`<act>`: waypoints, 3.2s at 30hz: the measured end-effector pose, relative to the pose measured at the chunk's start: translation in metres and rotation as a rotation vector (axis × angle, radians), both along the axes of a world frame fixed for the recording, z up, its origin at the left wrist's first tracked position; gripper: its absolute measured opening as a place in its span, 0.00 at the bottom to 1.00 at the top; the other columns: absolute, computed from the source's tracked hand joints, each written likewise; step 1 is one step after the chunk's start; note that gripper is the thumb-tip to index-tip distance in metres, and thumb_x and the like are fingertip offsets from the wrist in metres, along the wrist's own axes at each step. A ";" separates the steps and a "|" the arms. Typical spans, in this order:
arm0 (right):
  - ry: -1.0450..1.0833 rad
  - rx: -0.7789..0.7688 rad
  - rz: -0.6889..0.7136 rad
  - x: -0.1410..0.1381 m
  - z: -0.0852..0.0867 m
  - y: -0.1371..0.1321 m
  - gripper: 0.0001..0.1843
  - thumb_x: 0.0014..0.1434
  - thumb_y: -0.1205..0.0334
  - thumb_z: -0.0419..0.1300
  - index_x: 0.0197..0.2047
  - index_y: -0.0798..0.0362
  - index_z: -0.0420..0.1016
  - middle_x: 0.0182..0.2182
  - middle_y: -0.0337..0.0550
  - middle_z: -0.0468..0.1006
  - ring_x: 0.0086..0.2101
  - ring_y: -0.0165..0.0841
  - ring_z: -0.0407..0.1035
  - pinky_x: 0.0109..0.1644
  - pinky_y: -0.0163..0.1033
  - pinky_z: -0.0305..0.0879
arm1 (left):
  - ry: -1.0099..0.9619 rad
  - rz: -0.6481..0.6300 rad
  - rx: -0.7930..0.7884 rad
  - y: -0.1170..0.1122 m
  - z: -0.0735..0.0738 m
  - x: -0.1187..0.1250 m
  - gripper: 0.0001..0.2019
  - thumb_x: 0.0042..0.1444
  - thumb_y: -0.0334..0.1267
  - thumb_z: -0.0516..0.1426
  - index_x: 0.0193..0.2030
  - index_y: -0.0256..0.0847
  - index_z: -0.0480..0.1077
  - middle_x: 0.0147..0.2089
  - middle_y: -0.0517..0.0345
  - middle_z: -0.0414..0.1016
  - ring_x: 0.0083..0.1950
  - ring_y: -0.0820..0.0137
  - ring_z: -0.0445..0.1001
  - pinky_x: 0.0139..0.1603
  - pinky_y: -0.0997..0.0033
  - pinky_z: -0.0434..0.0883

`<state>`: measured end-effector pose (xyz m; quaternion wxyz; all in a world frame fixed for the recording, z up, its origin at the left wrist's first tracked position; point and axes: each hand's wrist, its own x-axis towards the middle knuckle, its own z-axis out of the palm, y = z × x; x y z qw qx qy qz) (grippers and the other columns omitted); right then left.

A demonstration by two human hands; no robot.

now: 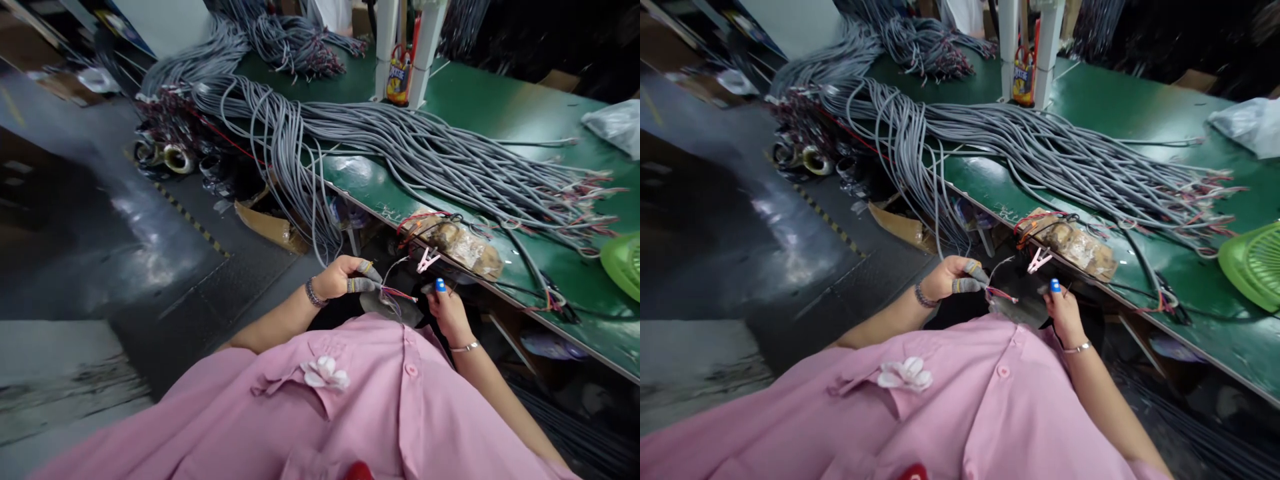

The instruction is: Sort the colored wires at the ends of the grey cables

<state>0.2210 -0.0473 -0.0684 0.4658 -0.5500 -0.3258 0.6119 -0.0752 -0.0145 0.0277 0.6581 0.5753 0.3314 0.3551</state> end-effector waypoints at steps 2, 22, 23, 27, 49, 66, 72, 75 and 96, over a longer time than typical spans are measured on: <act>0.033 0.027 0.043 0.001 0.010 0.005 0.30 0.58 0.34 0.55 0.30 0.55 0.72 0.17 0.33 0.59 0.15 0.20 0.39 0.16 0.31 0.35 | 0.004 0.027 0.055 0.006 0.004 0.013 0.15 0.45 0.44 0.69 0.36 0.35 0.80 0.32 0.51 0.77 0.33 0.70 0.74 0.35 0.72 0.70; 0.344 0.110 0.023 -0.033 0.065 0.051 0.25 0.55 0.37 0.62 0.27 0.53 0.68 0.15 0.30 0.55 0.16 0.22 0.45 0.16 0.29 0.42 | -0.007 0.054 -0.124 0.029 -0.027 0.084 0.18 0.47 0.49 0.67 0.34 0.34 0.75 0.22 0.63 0.68 0.21 0.80 0.62 0.21 0.80 0.57; 0.352 0.118 0.010 -0.034 0.066 0.051 0.25 0.55 0.38 0.63 0.27 0.53 0.68 0.15 0.29 0.54 0.15 0.22 0.45 0.16 0.29 0.43 | -0.001 0.051 -0.127 0.029 -0.027 0.085 0.18 0.47 0.49 0.67 0.34 0.34 0.75 0.22 0.63 0.67 0.21 0.81 0.61 0.20 0.80 0.56; 0.413 0.123 -0.043 -0.037 0.068 0.051 0.25 0.52 0.39 0.66 0.25 0.53 0.67 0.15 0.29 0.55 0.16 0.21 0.46 0.17 0.30 0.46 | 0.039 0.036 -0.136 0.028 -0.029 0.087 0.19 0.47 0.50 0.67 0.34 0.33 0.74 0.21 0.63 0.67 0.21 0.80 0.61 0.20 0.80 0.55; 0.425 0.096 -0.004 -0.036 0.057 0.048 0.25 0.54 0.37 0.62 0.29 0.54 0.72 0.16 0.31 0.58 0.16 0.21 0.46 0.15 0.29 0.42 | -0.055 0.019 -0.221 0.029 -0.039 0.091 0.19 0.45 0.50 0.67 0.29 0.34 0.71 0.18 0.66 0.63 0.17 0.82 0.55 0.17 0.80 0.50; 0.474 0.003 0.072 -0.011 0.030 0.027 0.27 0.57 0.35 0.58 0.34 0.54 0.75 0.31 0.41 0.72 0.19 0.21 0.49 0.14 0.27 0.40 | -0.119 -0.152 -0.211 -0.016 -0.033 0.042 0.19 0.44 0.48 0.69 0.33 0.31 0.79 0.24 0.54 0.74 0.20 0.80 0.63 0.20 0.80 0.59; 0.445 0.017 0.179 -0.019 0.051 0.038 0.29 0.57 0.32 0.55 0.37 0.53 0.73 0.31 0.40 0.72 0.18 0.21 0.47 0.15 0.28 0.36 | -0.148 0.031 -0.142 -0.013 -0.030 0.042 0.18 0.44 0.47 0.69 0.33 0.32 0.78 0.23 0.57 0.72 0.20 0.81 0.62 0.21 0.80 0.59; 0.415 0.028 0.175 -0.024 0.064 0.044 0.27 0.56 0.34 0.58 0.34 0.53 0.72 0.30 0.39 0.70 0.19 0.21 0.46 0.17 0.29 0.35 | -0.139 0.028 -0.123 -0.007 -0.032 0.045 0.17 0.45 0.46 0.69 0.34 0.32 0.79 0.24 0.57 0.72 0.21 0.81 0.62 0.22 0.80 0.60; 0.335 0.094 -0.024 -0.032 0.070 0.046 0.21 0.54 0.44 0.65 0.28 0.54 0.69 0.21 0.34 0.61 0.19 0.22 0.47 0.17 0.29 0.38 | -0.076 -0.068 -0.178 0.004 -0.052 0.066 0.19 0.44 0.48 0.69 0.34 0.32 0.78 0.25 0.57 0.72 0.23 0.80 0.63 0.23 0.80 0.61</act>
